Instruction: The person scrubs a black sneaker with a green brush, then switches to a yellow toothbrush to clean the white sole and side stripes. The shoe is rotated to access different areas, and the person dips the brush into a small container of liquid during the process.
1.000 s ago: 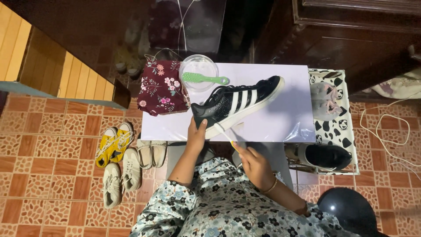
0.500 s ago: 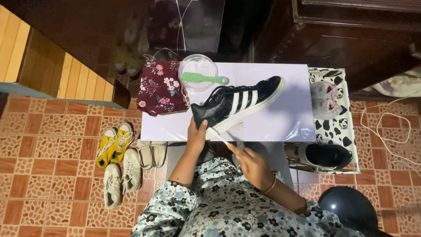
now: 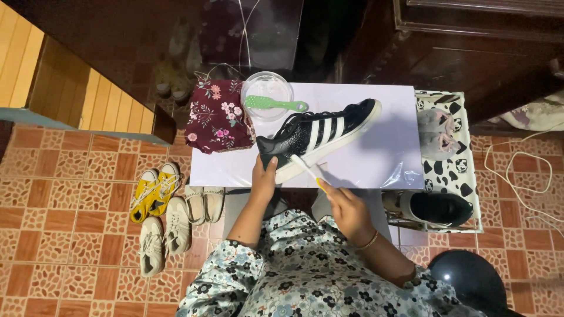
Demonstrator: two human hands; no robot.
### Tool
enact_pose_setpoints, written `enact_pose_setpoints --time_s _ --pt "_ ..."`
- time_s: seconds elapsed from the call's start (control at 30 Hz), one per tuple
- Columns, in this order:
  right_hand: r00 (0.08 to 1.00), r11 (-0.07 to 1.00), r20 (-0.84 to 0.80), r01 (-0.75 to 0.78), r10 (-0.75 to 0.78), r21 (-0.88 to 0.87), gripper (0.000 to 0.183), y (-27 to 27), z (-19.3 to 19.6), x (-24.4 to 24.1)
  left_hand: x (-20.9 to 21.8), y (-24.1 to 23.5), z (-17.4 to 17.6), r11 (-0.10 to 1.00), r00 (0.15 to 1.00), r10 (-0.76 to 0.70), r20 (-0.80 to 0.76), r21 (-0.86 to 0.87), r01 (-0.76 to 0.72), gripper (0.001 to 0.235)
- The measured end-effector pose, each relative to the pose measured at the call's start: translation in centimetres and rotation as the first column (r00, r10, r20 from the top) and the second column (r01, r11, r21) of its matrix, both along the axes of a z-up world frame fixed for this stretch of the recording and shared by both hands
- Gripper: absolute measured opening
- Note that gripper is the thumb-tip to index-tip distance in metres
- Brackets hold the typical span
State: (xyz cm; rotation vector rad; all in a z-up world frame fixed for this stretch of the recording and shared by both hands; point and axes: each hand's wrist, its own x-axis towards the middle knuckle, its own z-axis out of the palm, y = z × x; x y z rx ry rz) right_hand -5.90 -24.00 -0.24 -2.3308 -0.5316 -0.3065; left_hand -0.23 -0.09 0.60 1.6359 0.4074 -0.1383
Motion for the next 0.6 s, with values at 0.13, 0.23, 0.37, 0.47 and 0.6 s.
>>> enact_pose_setpoints --time_s 0.13,0.23,0.37,0.47,0.6 --pt "0.999 0.999 -0.026 -0.044 0.044 0.000 0.043 1.2 1.2 -1.7 0.1 0.1 -0.8 1.000 1.000 -0.013 0.024 0.008 0.012 0.072" --pt "0.994 0.996 -0.086 -0.060 0.066 0.070 0.044 0.6 0.9 -0.9 0.1 0.0 -0.7 1.000 0.999 -0.010 0.040 0.003 0.010 0.073" --pt "0.996 1.000 -0.093 -0.006 0.008 0.025 0.042 0.1 -0.4 -1.2 0.0 0.1 -1.1 1.000 0.999 -0.001 0.037 -0.008 0.001 0.073" --pt "0.996 0.998 -0.074 -0.051 0.052 0.026 0.041 1.7 1.1 -1.8 0.2 0.0 -1.3 1.000 0.999 0.005 0.044 -0.014 -0.005 0.072" --pt "0.996 0.998 -0.087 -0.017 0.023 0.068 0.040 -0.3 -1.6 -0.5 0.1 0.1 -0.9 1.000 1.000 -0.004 0.017 0.005 0.004 0.072"
